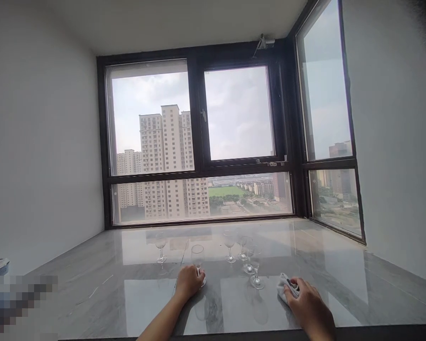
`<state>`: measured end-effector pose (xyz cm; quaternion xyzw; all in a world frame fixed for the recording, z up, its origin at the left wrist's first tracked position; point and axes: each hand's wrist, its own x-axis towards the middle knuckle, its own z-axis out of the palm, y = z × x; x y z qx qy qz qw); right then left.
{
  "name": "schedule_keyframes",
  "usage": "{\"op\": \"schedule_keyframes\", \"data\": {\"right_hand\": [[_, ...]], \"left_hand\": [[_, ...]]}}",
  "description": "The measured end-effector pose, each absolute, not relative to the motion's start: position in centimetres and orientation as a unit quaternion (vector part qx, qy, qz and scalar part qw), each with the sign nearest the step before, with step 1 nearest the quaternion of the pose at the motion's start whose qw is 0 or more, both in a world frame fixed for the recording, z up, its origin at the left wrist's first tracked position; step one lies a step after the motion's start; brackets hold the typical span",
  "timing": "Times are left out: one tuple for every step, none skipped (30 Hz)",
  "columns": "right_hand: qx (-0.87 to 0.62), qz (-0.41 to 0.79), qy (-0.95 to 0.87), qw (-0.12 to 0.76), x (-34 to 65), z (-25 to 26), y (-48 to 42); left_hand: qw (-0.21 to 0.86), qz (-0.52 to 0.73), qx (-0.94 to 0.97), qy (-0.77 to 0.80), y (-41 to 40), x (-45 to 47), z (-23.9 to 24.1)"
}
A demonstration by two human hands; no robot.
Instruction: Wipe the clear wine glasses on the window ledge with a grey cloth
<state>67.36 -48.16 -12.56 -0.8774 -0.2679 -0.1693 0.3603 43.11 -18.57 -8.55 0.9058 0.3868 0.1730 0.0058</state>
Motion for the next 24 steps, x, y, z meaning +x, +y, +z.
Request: {"op": "schedule_keyframes", "data": {"right_hand": [[-0.878,-0.169,-0.269,0.358,67.4,-12.6,-48.1],[-0.878,-0.169,-0.270,0.357,67.4,-12.6,-48.1],[-0.878,-0.172,-0.269,0.357,67.4,-12.7,-48.1],[-0.878,-0.174,-0.269,0.357,67.4,-12.7,-48.1],[-0.878,-0.175,-0.270,0.356,67.4,-12.7,-48.1],[-0.877,-0.177,-0.270,0.355,67.4,-12.6,-48.1],[-0.877,-0.177,-0.270,0.355,67.3,-12.6,-48.1],[-0.878,-0.176,-0.270,0.355,67.2,-12.4,-48.2],[-0.878,-0.173,-0.270,0.356,67.1,-12.3,-48.2],[-0.878,-0.171,-0.269,0.357,67.0,-12.1,-48.2],[-0.878,-0.172,-0.265,0.358,66.8,-11.9,-48.3],[-0.879,-0.171,-0.262,0.359,66.6,-11.7,-48.3],[-0.881,-0.169,-0.259,0.358,66.5,-11.6,-48.4],[-0.882,-0.167,-0.258,0.356,66.4,-11.5,-48.4],[-0.884,-0.166,-0.259,0.353,66.4,-11.5,-48.4],[-0.885,-0.163,-0.260,0.350,66.4,-11.5,-48.4],[-0.885,-0.161,-0.262,0.348,66.5,-11.6,-48.4],[-0.886,-0.160,-0.264,0.347,66.6,-11.7,-48.3],[-0.885,-0.161,-0.265,0.346,66.7,-11.9,-48.3],[-0.885,-0.162,-0.266,0.346,66.8,-12.0,-48.3],[-0.884,-0.164,-0.266,0.347,66.9,-12.1,-48.3],[-0.884,-0.165,-0.266,0.348,67.0,-12.1,-48.3],[-0.883,-0.165,-0.265,0.351,67.0,-12.2,-48.3],[-0.883,-0.163,-0.264,0.353,67.0,-12.1,-48.4]], "left_hand": [[0.005,0.173,0.905,0.388,-18.5,43.1,-8.6],[0.004,0.173,0.905,0.389,-18.5,43.1,-8.6],[0.003,0.172,0.906,0.388,-18.4,43.2,-8.7],[0.002,0.172,0.906,0.386,-18.4,43.2,-8.7],[0.001,0.171,0.907,0.384,-18.3,43.2,-8.8],[0.001,0.170,0.908,0.383,-18.3,43.2,-8.8],[0.000,0.171,0.908,0.383,-18.2,43.2,-8.8],[-0.002,0.171,0.907,0.384,-18.2,43.2,-8.8],[-0.002,0.171,0.907,0.385,-18.3,43.2,-8.8],[-0.003,0.170,0.906,0.387,-18.3,43.2,-8.8],[-0.004,0.168,0.906,0.389,-18.4,43.2,-8.7],[-0.006,0.165,0.906,0.390,-18.4,43.2,-8.6],[-0.007,0.162,0.906,0.390,-18.5,43.2,-8.6],[-0.008,0.160,0.907,0.390,-18.6,43.1,-8.5],[-0.010,0.159,0.907,0.390,-18.7,43.1,-8.4],[-0.010,0.158,0.906,0.392,-18.8,43.1,-8.3],[-0.010,0.155,0.906,0.394,-18.9,43.1,-8.2],[-0.010,0.153,0.905,0.398,-18.9,43.1,-8.1],[-0.010,0.150,0.903,0.403,-18.9,43.1,-8.0],[-0.010,0.149,0.902,0.405,-19.0,43.1,-8.0],[-0.011,0.149,0.902,0.406,-19.0,43.1,-8.0],[-0.010,0.151,0.902,0.404,-19.0,43.1,-8.0],[-0.009,0.153,0.903,0.401,-18.9,43.1,-8.0],[-0.007,0.155,0.904,0.398,-18.9,43.1,-8.0]]}}
